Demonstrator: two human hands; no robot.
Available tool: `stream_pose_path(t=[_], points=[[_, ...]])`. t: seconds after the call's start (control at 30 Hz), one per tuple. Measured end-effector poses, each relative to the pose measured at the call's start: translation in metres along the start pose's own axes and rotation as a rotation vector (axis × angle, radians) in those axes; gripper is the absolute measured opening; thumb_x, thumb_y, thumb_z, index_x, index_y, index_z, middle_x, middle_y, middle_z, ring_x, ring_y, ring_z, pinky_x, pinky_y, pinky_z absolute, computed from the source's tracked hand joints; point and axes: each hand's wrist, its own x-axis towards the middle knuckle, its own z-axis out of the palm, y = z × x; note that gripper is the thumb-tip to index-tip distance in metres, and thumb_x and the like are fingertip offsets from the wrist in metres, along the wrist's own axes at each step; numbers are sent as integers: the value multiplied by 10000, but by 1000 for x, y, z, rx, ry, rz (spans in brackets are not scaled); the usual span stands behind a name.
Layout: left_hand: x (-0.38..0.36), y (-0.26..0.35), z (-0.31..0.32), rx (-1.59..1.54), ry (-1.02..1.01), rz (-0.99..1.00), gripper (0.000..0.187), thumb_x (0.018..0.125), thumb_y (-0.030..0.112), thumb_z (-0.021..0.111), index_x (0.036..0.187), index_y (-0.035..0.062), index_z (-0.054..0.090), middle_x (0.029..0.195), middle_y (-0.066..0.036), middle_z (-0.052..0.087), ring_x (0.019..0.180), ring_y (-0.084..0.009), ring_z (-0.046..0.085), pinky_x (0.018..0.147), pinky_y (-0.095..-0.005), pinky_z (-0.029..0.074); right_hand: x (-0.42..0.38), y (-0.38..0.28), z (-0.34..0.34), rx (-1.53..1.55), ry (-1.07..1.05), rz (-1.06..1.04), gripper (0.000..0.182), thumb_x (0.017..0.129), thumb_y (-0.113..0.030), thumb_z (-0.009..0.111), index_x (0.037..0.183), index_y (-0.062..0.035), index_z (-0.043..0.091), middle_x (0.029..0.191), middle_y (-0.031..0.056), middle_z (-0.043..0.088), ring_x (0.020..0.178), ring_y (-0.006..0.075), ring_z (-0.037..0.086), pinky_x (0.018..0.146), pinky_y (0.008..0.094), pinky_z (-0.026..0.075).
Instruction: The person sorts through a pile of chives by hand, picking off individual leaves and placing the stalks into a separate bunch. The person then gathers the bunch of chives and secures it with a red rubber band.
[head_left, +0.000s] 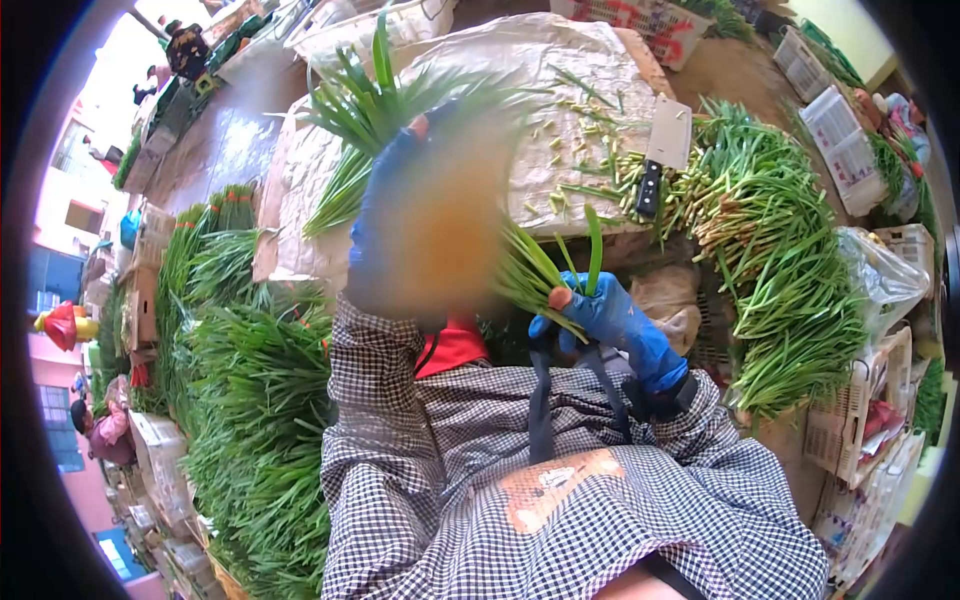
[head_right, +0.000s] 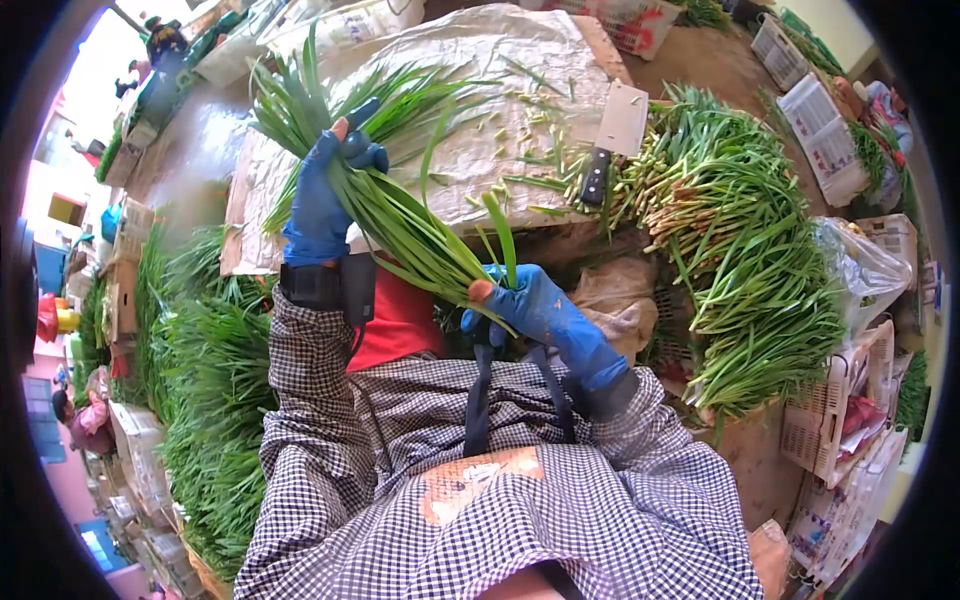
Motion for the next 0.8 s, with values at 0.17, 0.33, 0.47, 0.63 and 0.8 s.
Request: stream_pose_path(t=[0.17, 0.33, 0.47, 0.63, 0.8], points=[[-29, 0, -16, -606, -11, -225, 359, 894, 218, 563, 1128, -46, 496, 720, 3, 479, 673, -144, 509, 751, -342, 485, 23, 45, 16, 5, 310, -263, 472, 884, -456, 557, 928, 6, 645, 759, -12, 652, 718, 42, 518, 639, 219, 446], [-27, -10, -60, -446, 307, -106, 149, 908, 169, 527, 936, 23, 518, 691, -3, 499, 642, -154, 509, 759, -350, 480, 24, 60, -2, 185, 326, -34, 343, 898, -345, 572, 931, -10, 638, 702, 45, 636, 547, 88, 562, 496, 231, 445], [-36, 0, -103, -381, 310, -35, 335, 924, 184, 498, 1181, -30, 495, 681, 24, 462, 615, -107, 462, 780, -320, 473, 15, 84, -34, 286, 391, 6, 193, 902, -213, 570, 924, -23, 597, 699, 36, 603, 565, 84, 549, 476, 211, 422], [-57, 10, -117, -221, 363, 19, 413, 921, 201, 505, 1253, -39, 450, 684, 35, 456, 623, -91, 463, 774, -287, 473, 19, 82, -14, 3, 261, -321, 501, 830, -237, 676, 1216, 38, 514, 1069, 137, 627, 772, 147, 613, 702, 264, 494], [-85, -2, -122, -309, 322, -8, 347, 917, 215, 515, 1178, -13, 505, 779, -2, 542, 728, -136, 543, 838, -305, 470, 59, 57, 36, 76, 45, -341, 538, 799, -250, 705, 1227, 19, 517, 1083, 119, 628, 791, 105, 558, 727, 265, 473]])
